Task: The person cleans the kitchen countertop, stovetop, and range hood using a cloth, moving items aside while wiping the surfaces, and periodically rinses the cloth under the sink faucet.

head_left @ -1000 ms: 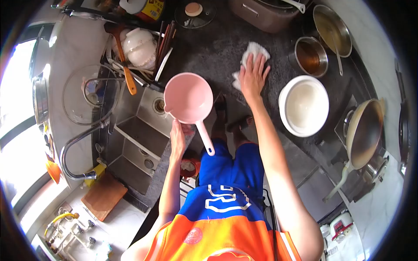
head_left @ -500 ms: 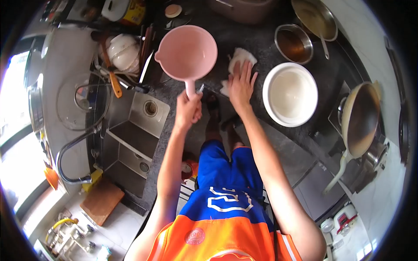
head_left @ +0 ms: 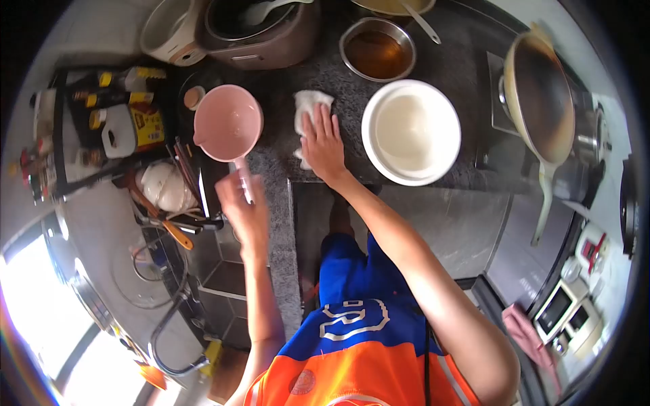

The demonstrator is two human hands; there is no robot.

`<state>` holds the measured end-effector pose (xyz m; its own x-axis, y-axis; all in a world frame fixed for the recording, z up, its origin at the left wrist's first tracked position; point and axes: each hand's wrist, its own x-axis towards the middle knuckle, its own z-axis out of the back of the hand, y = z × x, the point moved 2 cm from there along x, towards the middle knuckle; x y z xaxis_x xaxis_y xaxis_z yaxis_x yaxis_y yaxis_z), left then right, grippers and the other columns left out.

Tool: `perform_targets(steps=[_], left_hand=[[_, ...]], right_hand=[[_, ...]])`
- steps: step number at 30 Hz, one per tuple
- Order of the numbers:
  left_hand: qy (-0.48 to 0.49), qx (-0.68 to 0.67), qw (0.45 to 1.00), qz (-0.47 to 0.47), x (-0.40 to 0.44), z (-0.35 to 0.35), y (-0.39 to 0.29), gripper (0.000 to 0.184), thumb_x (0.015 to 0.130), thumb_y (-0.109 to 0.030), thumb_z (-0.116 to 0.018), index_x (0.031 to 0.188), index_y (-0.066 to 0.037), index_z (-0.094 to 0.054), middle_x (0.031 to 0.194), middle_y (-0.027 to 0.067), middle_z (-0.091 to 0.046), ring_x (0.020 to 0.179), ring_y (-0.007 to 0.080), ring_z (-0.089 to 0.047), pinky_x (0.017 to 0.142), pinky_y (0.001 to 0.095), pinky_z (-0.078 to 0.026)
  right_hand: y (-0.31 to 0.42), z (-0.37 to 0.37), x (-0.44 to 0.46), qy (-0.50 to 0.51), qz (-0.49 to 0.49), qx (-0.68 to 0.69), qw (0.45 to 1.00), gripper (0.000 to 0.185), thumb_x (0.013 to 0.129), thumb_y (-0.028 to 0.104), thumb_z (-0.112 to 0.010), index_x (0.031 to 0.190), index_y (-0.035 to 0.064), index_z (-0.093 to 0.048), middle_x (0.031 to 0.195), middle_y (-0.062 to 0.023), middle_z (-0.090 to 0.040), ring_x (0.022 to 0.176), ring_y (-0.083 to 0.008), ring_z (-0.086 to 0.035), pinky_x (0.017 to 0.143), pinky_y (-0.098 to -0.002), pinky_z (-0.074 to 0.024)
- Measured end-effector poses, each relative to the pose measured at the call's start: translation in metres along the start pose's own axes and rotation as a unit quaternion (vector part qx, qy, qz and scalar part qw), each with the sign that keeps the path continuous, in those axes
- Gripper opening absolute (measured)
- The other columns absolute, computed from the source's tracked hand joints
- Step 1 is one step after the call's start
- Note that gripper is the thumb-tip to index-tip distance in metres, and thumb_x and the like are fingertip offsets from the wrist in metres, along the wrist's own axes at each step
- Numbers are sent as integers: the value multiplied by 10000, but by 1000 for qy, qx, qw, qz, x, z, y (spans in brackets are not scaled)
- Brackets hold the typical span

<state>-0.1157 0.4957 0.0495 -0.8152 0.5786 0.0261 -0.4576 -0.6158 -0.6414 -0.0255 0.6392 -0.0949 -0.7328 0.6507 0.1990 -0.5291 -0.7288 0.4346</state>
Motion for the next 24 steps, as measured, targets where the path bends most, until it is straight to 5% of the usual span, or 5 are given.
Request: perform_targets(steps=[3, 8, 17, 19, 24], left_hand=[[238, -237, 940, 65, -8, -67, -51, 294, 939, -221, -586, 1085, 34, -559, 985, 101, -608, 848, 159, -601, 741, 329, -494], [384, -214, 882, 168, 25, -177, -59, 566, 979, -445, -388, 1233, 46, -507, 1110, 159, -595, 980, 193, -574, 831, 325, -477], [338, -283, 897, 29, 36, -184, -101, 562, 1020, -436, -338, 1228, 61, -501, 1101, 188, -620, 1060, 243, -568, 896, 338, -450], [286, -284, 915, -10, 36, -185, -111, 475, 1024, -377, -345, 983, 66, -510, 873, 300, -601, 849, 353, -607, 774, 418, -457], [235, -283, 929, 34, 38, -183, -107, 433, 1027, -356, -352, 978, 43, -515, 835, 234, -630, 784, 282, -616, 735, 400, -483]], right_hand=[[3, 15, -26, 28, 10, 64, 998, 668, 866, 290, -535, 1438, 31, -308, 1504, -241, -239, 1424, -370, -184, 1145, -509, -158], [-9, -8, -53, 34, -19, 11, 999, 643, 899, 309, -498, 1475, 118, -285, 1527, -144, -258, 1421, -305, -209, 1151, -495, -138], [-39, 22, -87, 115, 54, 4, 992, 538, 821, 237, -595, 1312, 42, -492, 1362, -162, -460, 1331, -306, -372, 1106, -478, -274], [-41, 52, -88, 109, 53, 14, 993, 514, 810, 205, -606, 1283, 30, -508, 1339, -160, -477, 1319, -304, -388, 1095, -464, -300], [-77, 92, -114, 63, 120, -48, 990, 530, 778, 128, -635, 1286, 32, -520, 1294, -132, -519, 1259, -270, -456, 1071, -444, -348]])
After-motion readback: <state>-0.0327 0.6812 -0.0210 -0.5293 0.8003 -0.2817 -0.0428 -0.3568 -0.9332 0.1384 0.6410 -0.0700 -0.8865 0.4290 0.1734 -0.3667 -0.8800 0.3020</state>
